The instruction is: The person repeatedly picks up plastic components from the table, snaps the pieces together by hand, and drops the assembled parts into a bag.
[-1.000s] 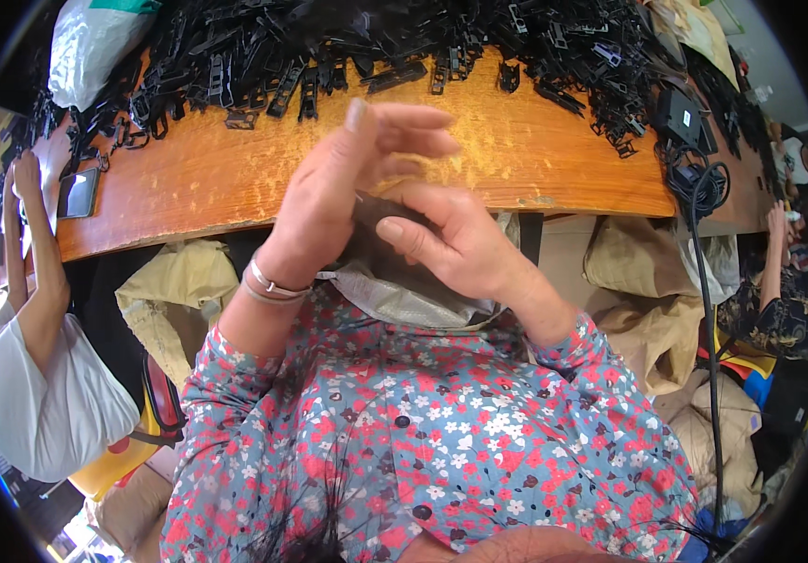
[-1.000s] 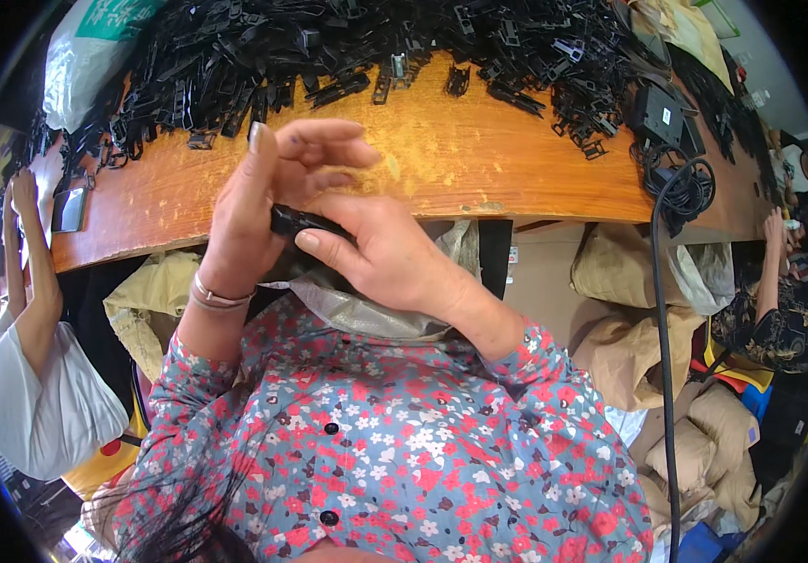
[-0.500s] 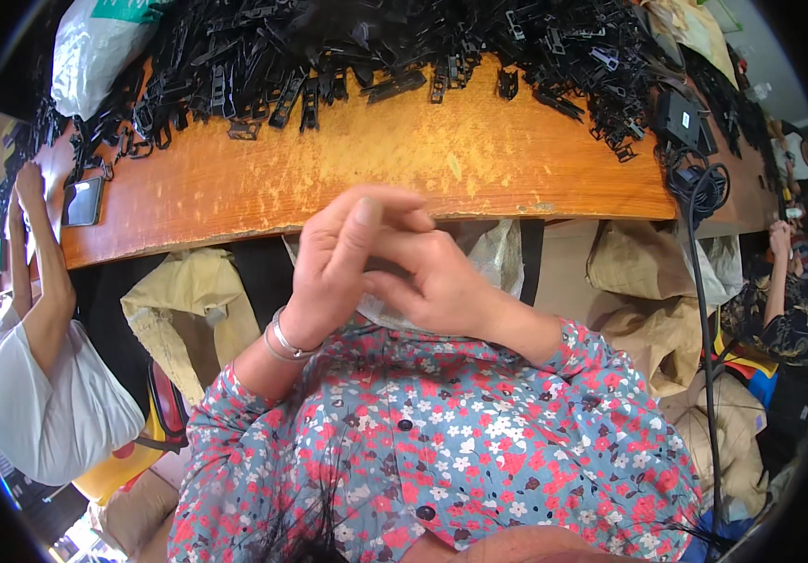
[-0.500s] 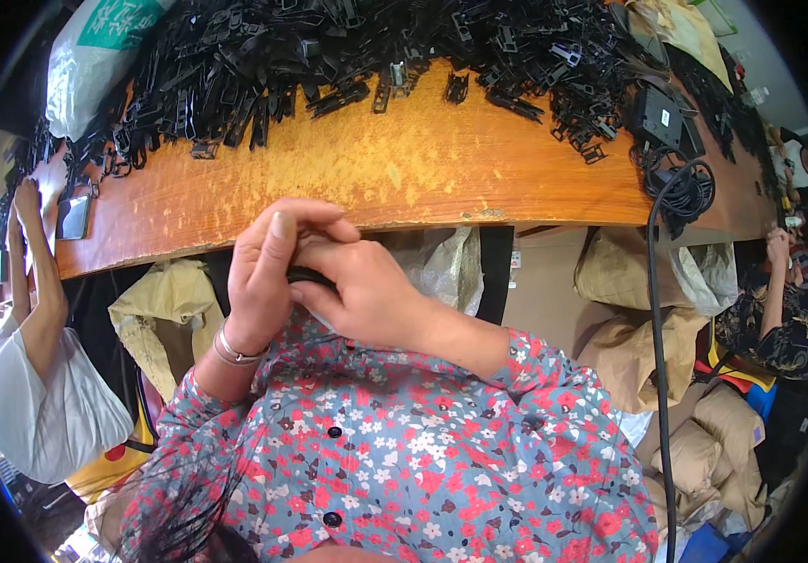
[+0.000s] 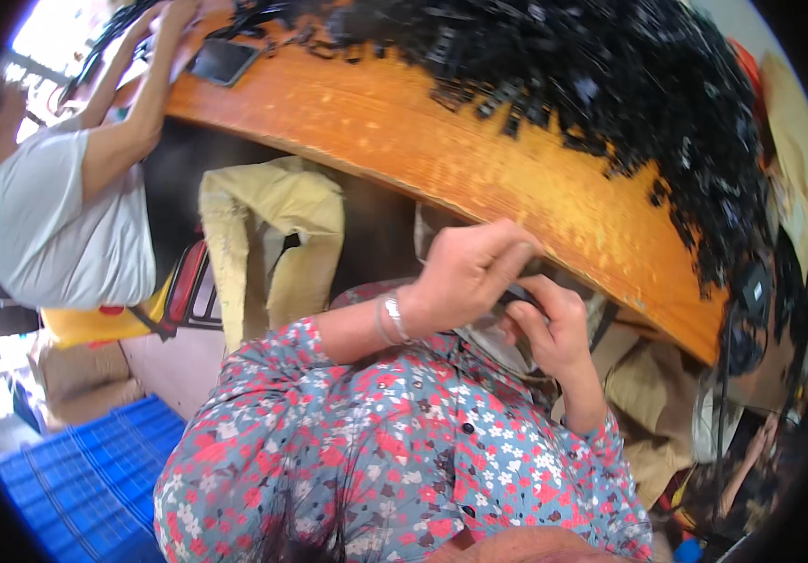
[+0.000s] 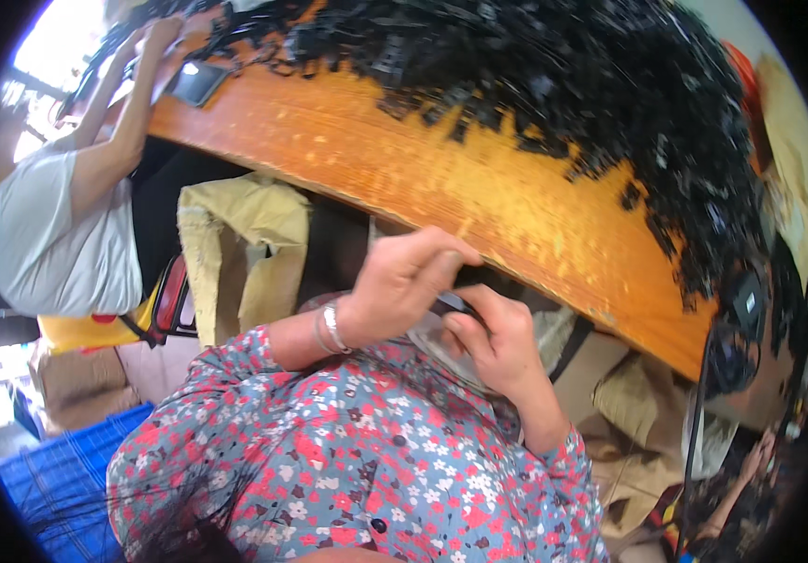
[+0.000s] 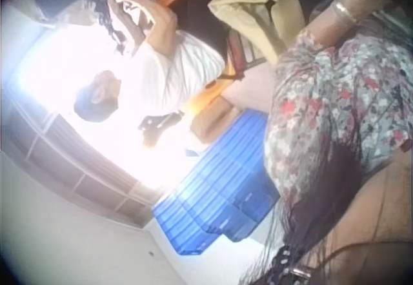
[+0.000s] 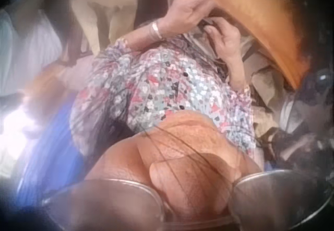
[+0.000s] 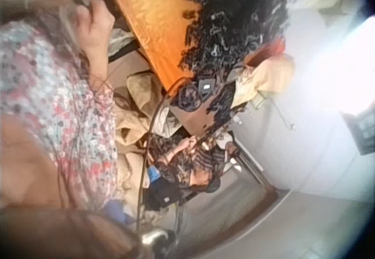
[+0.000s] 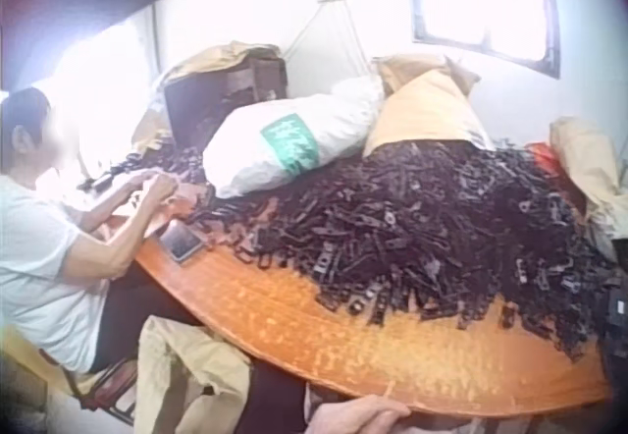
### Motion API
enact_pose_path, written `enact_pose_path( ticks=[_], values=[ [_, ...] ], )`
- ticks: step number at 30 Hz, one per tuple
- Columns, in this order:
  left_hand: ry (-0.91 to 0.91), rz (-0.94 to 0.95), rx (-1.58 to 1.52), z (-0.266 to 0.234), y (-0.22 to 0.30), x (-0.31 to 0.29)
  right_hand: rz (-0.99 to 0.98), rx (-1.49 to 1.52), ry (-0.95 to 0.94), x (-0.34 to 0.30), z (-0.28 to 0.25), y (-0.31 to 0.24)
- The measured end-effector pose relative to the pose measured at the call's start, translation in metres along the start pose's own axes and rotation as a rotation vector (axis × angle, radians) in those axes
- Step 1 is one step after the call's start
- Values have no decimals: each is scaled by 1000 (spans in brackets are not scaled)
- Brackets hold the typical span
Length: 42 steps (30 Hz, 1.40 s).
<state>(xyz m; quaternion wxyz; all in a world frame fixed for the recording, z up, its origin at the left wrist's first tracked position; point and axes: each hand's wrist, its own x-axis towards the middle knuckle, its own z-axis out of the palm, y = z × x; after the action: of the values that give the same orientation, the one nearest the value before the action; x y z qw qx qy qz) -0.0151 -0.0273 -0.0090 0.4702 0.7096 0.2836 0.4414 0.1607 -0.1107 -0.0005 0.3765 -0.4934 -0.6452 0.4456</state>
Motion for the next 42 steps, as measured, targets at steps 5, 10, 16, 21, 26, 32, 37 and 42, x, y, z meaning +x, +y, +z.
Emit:
enact_pose_path(
  ticks=[5,10,16,21,26,32,37,42],
  values=[
    [-20,-58,34,-2,-6,-4,153,78,30,-2,4,8],
    [15,156,264,-26,-3,0,202,166,126,3,13,26],
    [265,372,599,-110,-7,24,145,-576,234,-3,12,108],
    [461,222,1012,-203,-43,71,334,-779,94,-2,14,124],
    [486,98,1159,-256,-69,115,525,-801,-15,1,17,111],
    [343,-14,1308,-255,-76,137,461,-775,-74,-3,17,110],
    [292,64,1303,-235,-82,128,463,-798,-125,-8,22,105],
    [249,56,1281,-206,-57,105,406,-811,-156,-12,23,120]
  ],
)
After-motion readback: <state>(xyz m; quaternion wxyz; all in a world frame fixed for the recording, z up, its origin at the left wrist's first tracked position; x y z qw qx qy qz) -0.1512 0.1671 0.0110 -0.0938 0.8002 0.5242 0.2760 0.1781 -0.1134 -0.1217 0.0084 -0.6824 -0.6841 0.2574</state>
